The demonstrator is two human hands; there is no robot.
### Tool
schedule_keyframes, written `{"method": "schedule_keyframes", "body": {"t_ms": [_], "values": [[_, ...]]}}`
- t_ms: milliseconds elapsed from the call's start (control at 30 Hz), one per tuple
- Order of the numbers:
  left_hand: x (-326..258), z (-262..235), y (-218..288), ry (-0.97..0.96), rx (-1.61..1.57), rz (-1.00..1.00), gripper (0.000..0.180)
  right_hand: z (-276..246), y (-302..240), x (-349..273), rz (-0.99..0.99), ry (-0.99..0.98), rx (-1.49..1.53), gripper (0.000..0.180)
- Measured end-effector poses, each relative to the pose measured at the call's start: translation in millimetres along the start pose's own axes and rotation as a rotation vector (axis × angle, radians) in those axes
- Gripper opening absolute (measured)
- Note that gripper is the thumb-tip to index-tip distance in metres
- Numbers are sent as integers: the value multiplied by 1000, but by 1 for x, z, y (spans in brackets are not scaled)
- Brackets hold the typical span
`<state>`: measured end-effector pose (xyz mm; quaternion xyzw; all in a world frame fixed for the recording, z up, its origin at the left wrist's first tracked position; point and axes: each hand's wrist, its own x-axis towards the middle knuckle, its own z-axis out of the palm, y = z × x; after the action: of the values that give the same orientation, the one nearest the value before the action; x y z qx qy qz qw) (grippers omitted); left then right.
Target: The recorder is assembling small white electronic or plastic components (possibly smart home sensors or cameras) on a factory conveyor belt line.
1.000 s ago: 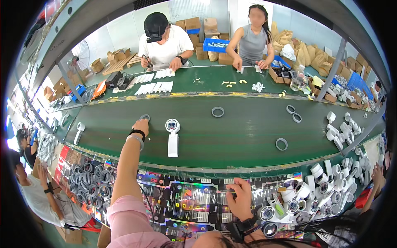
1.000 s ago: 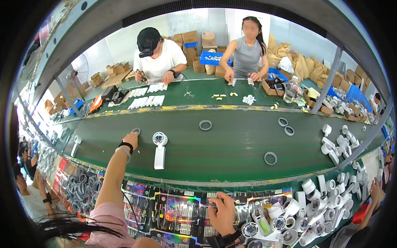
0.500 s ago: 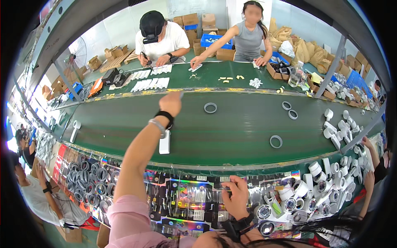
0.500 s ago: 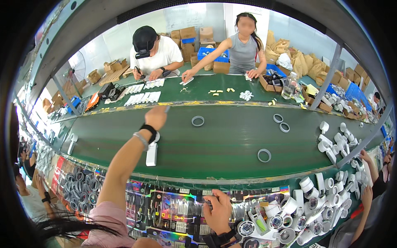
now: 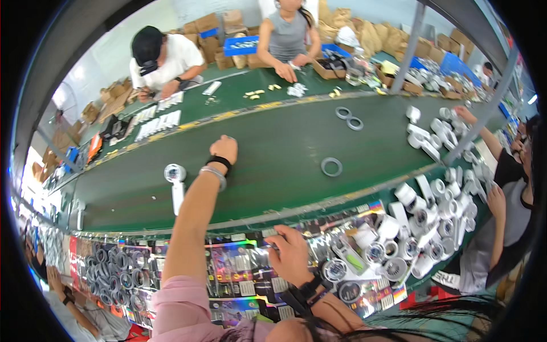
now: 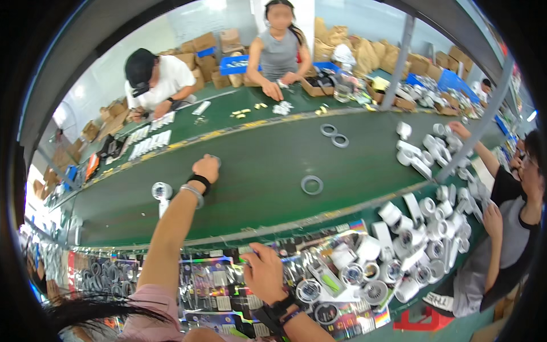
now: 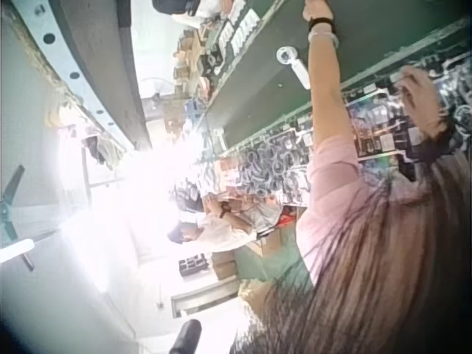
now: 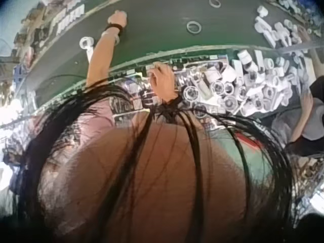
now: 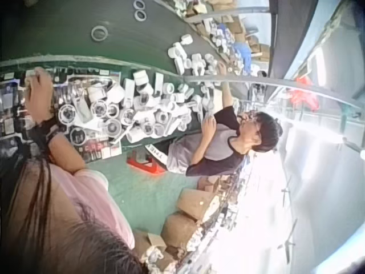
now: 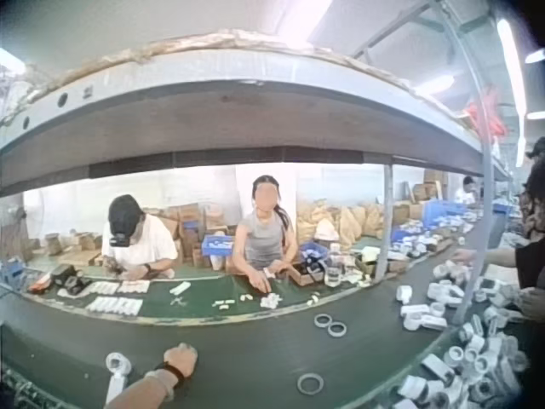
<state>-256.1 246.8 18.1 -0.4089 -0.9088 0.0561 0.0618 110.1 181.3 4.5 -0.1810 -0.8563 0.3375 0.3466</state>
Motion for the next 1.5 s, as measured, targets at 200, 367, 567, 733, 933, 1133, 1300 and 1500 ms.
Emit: {"method": "schedule_keyframes", "body": {"t_ms": [200,367,567,733,933,1133,1300,1500], "values": [[-19,-36,60,40,-359,187,29,-1,2,-2,16,19,-1,25],[-52,-46,155,295,-525,465,19,-1,0,-6,12,20,-28,25],[-83,-41,206,104,-427,865,18,4,0,-10,23,8,-15,25],[-71,-56,208,-78,-326,744,24,3,0,-9,32,28,-20,23],[2,-89,219,33,-594,365,24,3,-3,-13,-8,78,-37,23],[82,-76,258,268,-929,-48,22,3,-7,-9,4,-62,33,23],[112,-62,308,278,-678,108,33,7,-4,-15,109,-73,-112,26],[110,-37,319,37,-313,84,53,0,-4,-5,224,-49,-142,26]]}}
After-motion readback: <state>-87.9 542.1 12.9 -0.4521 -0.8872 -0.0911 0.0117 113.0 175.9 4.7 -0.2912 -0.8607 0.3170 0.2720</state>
